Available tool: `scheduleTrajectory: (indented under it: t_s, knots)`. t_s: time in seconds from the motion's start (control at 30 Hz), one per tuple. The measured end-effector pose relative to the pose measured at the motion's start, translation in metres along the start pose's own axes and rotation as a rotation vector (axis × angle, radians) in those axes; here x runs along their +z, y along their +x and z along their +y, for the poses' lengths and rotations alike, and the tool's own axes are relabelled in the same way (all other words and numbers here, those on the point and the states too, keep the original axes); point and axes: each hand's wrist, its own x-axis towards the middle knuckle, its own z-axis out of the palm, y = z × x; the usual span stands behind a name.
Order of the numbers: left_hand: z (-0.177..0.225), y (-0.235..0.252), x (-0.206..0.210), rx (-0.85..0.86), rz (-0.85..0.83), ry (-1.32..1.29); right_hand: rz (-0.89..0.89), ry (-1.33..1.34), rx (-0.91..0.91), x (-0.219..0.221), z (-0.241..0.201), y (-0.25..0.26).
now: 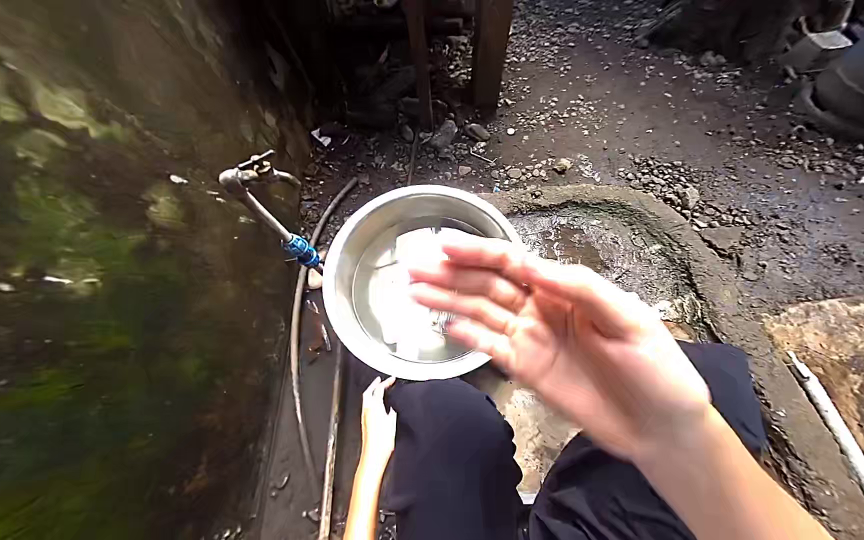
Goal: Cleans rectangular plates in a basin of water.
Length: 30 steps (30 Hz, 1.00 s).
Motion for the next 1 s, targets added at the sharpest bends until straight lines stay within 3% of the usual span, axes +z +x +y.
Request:
scheduleTrajectory:
  t_s: [0.13, 0.2, 0.27, 0.33, 0.47, 0.53, 0.63, 0.77, 1.0]
  knots:
    - [-0.007, 0.038, 0.022, 0.130, 0.190, -0.062, 0.844, -0.277, 0.047, -0.145, 0.052, 0.022]
    - [0.009, 0.066, 0.025, 0.059, 0.102, -0.072, 1.057, -0.446, 0.173, -0.213, 0.095, 0.031]
    - [0.013, 0.097, 0.034, -0.041, 0.011, -0.087, 1.033, -0.717, 0.369, -0.261, 0.140, 0.032]
    - [0.004, 0.128, 0.053, -0.155, -0.018, -0.075, 0.987, -1.001, 0.447, -0.282, 0.182, 0.027]
    - [-0.008, 0.180, 0.095, -0.450, 0.043, -0.068, 1.150, -1.292, 0.138, -0.298, 0.250, -0.013]
    - [-0.018, 0.200, 0.111, -0.584, 0.073, -0.001, 1.249, -1.320, 0.127, -0.300, 0.268, -0.035]
    - [-0.044, 0.226, 0.126, -0.623, 0.056, 0.048, 1.325, -1.281, 0.336, -0.311, 0.286, -0.068]
    - [-0.040, 0.241, 0.106, -0.661, -0.076, 0.129, 1.135, -1.211, 0.777, -0.333, 0.299, -0.092]
    - [-0.036, 0.230, 0.086, -0.686, -0.123, 0.119, 0.962, -1.158, 0.995, -0.357, 0.314, -0.075]
